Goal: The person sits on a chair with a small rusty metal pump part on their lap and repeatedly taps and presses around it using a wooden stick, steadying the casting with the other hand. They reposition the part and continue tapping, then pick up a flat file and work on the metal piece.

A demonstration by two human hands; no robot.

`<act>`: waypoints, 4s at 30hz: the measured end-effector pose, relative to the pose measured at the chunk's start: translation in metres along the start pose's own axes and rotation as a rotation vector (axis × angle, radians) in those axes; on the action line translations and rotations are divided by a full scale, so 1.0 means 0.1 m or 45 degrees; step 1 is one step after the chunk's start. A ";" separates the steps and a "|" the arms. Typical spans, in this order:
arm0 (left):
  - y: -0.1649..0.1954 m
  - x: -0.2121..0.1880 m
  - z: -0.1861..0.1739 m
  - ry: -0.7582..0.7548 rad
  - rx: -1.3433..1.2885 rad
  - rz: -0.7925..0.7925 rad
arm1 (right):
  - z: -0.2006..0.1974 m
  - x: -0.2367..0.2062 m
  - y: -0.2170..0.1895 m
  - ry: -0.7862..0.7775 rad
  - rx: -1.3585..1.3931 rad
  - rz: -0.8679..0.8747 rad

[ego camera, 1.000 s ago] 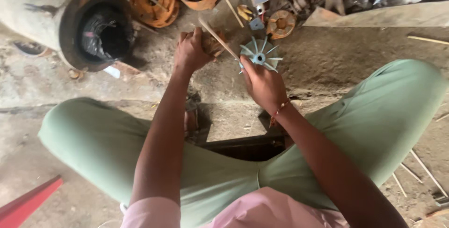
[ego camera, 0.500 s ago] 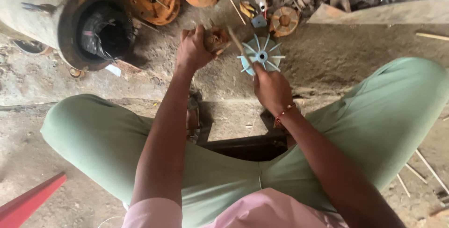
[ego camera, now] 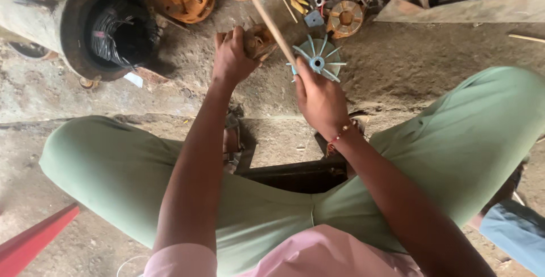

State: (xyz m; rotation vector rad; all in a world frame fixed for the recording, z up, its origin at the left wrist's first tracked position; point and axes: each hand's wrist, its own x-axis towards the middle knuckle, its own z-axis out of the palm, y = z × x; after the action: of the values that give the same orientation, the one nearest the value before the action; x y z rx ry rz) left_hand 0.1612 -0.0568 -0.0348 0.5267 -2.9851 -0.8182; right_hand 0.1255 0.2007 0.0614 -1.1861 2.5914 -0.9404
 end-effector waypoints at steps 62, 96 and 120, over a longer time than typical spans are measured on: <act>-0.20 -0.03 -0.02 0.094 -0.157 0.024 | 0.02 -0.03 0.03 -0.110 -0.172 0.066; -0.29 -0.01 0.03 -0.031 -0.189 -0.061 | 0.00 0.00 0.08 0.015 -0.100 -0.041; -0.29 -0.03 -0.03 -0.009 -0.131 -0.036 | -0.08 0.04 -0.01 0.163 -0.083 -0.203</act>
State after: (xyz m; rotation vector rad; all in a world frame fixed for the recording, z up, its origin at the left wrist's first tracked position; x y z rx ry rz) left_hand 0.1733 -0.0804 -0.0463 0.5650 -2.9286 -0.9711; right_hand 0.1203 0.2014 0.0691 -1.4123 2.6768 -0.9995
